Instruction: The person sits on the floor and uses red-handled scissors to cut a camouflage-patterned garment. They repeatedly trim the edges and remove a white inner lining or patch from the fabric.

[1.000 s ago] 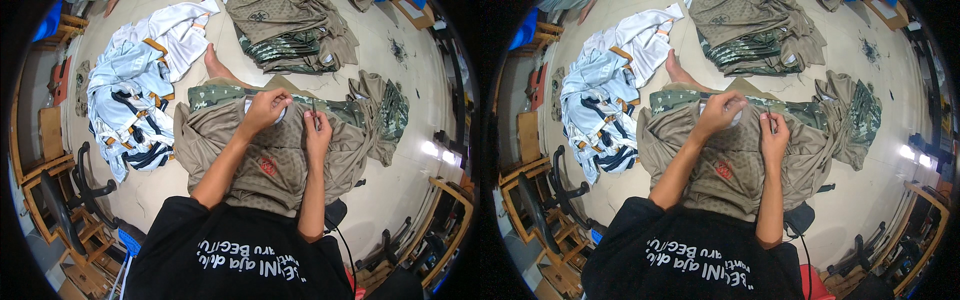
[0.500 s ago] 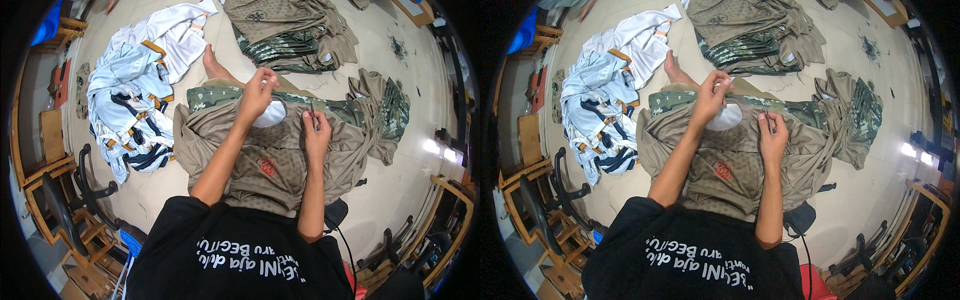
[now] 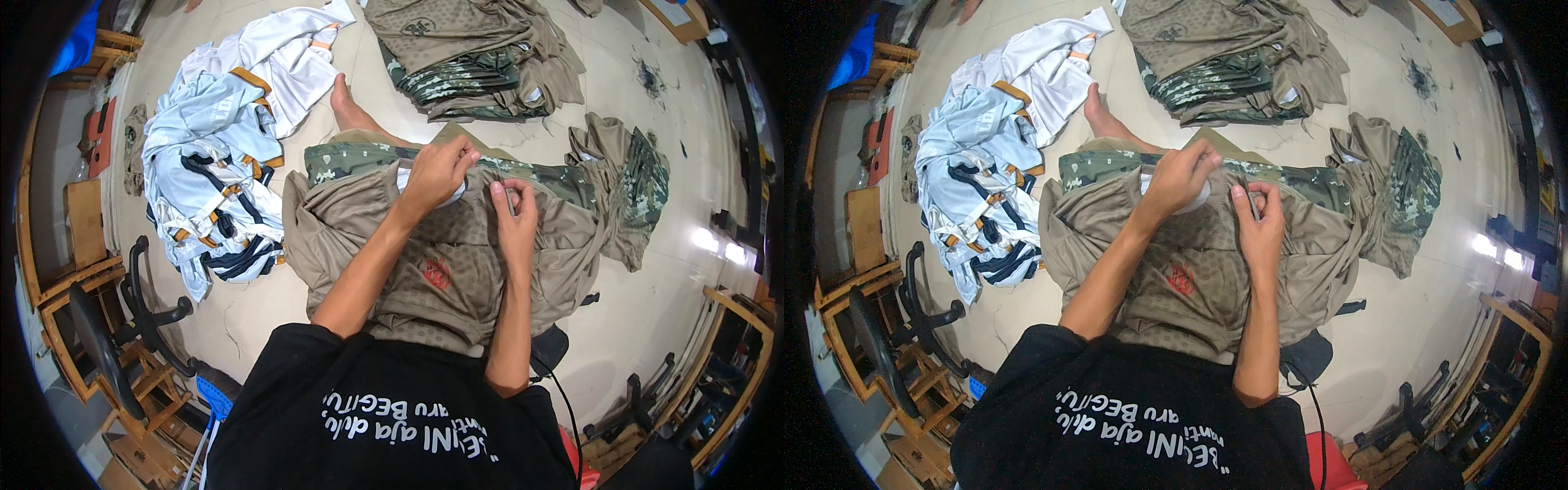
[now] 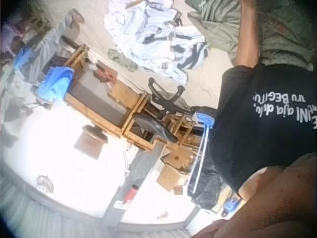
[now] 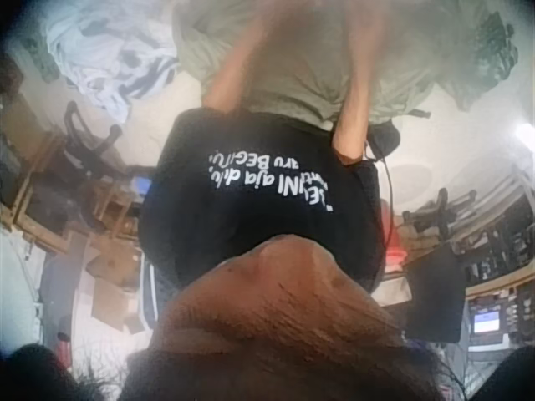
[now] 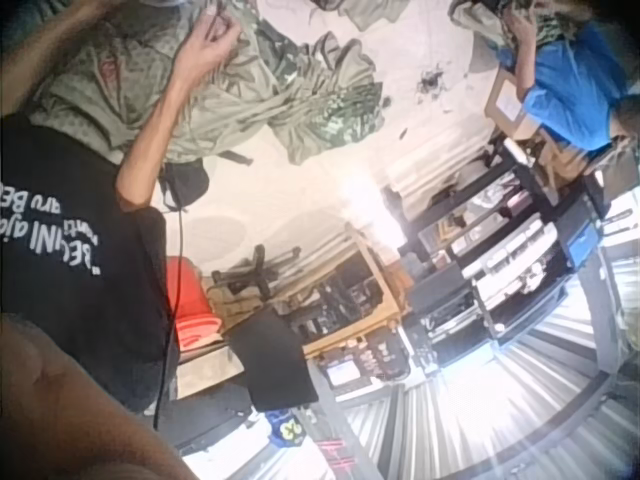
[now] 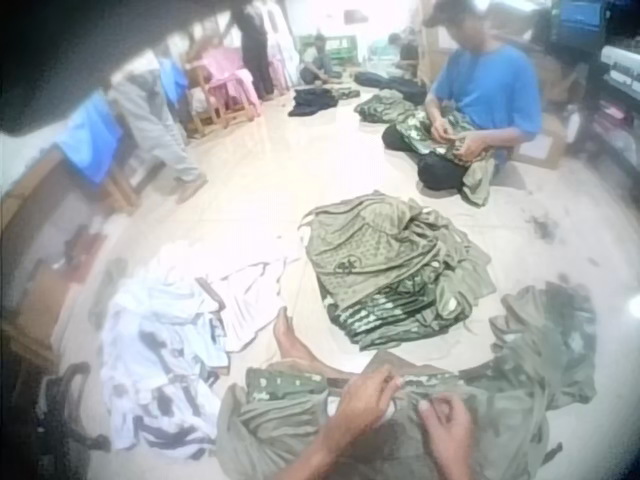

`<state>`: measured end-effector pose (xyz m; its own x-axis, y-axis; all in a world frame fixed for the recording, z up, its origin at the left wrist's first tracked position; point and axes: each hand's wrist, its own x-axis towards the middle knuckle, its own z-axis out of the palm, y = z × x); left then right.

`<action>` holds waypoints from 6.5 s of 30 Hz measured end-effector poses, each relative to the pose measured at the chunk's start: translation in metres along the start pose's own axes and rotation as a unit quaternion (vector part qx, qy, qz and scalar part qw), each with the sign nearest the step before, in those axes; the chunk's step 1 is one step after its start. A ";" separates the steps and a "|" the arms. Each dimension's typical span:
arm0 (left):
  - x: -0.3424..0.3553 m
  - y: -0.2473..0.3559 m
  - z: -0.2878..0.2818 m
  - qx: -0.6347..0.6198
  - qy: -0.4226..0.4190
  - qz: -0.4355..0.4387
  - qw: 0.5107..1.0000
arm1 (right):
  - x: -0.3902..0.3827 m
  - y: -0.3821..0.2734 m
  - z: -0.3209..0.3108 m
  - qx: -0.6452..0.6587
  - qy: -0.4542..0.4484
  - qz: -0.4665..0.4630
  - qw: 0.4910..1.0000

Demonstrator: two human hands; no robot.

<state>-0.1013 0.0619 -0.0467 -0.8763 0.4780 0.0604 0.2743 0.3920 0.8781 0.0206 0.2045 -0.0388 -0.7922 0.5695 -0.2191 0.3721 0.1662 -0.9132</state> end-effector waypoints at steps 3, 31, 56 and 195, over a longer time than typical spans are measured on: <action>0.003 -0.004 0.001 0.005 -0.008 0.007 1.000 | -0.003 -0.020 -0.004 -0.028 0.018 0.003 0.999; -0.016 -0.003 -0.011 0.109 0.034 0.165 0.980 | 0.008 -0.041 -0.010 -0.017 0.115 -0.020 0.993; -0.027 0.032 -0.010 -0.007 -0.052 -0.221 0.974 | -0.021 -0.013 0.008 0.038 0.171 -0.049 0.983; -0.095 0.044 0.016 -0.394 0.067 -0.114 0.910 | -0.075 -0.076 -0.047 -0.184 0.051 -0.168 0.967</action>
<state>0.0001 0.0464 -0.0213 -0.9295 0.3350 -0.1545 -0.2430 -0.2410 0.9396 0.0745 0.1863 0.0634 -0.8537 0.5068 0.1201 0.2640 0.6197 -0.7391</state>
